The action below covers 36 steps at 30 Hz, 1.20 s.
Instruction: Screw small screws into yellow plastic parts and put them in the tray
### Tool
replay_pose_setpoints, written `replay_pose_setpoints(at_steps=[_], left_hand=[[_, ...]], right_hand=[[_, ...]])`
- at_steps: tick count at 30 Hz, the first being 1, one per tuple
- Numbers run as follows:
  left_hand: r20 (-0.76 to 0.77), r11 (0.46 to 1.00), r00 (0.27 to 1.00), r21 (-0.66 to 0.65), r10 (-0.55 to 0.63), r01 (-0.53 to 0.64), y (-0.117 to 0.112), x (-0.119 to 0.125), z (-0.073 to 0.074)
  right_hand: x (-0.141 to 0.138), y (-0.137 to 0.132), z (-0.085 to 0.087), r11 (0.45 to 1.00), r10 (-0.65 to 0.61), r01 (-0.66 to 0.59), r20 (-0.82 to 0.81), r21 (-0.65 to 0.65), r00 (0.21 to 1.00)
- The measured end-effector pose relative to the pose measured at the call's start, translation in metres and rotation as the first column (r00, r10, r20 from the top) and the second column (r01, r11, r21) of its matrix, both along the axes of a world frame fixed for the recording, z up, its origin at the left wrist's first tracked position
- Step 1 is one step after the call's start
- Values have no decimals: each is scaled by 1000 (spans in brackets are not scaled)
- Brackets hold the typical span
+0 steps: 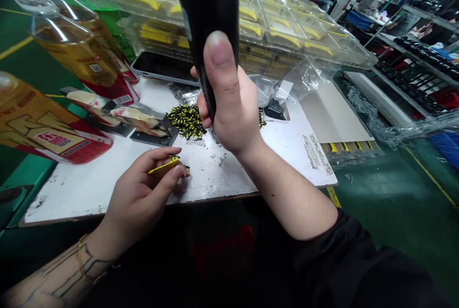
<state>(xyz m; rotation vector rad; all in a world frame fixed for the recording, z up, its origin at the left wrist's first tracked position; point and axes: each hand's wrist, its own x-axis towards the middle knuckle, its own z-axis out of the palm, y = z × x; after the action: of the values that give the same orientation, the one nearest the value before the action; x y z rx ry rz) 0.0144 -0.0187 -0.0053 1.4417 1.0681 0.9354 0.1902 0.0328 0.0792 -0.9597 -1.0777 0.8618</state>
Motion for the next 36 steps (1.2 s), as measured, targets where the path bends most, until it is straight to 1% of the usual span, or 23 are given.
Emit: replay_pose_setpoints(at_steps=[3,7,14,17,20,23,27,31,34,36], left_hand=[[8,1000,1000,-5,-4,4,1,1,2],[-5,999,999,21,32,-32,0,7,6],[-35,987,988,60,148,-146,-3,17,10],[-4,972,974,60,228,-227,-7,22,10],[3,954,955,48,296,-296,-12,31,13],[-13,954,954,21,298,-298,-17,49,16],[16,962,962,17,271,-271,-19,82,23],[28,980,980,0,197,-197,-17,113,28],[28,988,987,-4,157,-157,-17,126,29],[25,989,989,-11,145,-145,-19,127,30]], right_hand=[[12,-8,4,997,-36,37,-12,65,999],[30,-22,11,998,-65,65,22,13,998],[49,-37,27,997,-78,80,68,-16,995],[60,-42,33,997,-78,78,29,1,997],[76,-49,33,998,-55,55,1,7,998],[96,-57,26,999,-22,21,14,26,1000],[120,-63,16,997,51,-52,18,66,999],[133,-61,16,993,44,-43,-4,110,999],[138,-56,15,994,29,-26,-27,103,999],[138,-51,12,993,28,-19,-77,116,997]])
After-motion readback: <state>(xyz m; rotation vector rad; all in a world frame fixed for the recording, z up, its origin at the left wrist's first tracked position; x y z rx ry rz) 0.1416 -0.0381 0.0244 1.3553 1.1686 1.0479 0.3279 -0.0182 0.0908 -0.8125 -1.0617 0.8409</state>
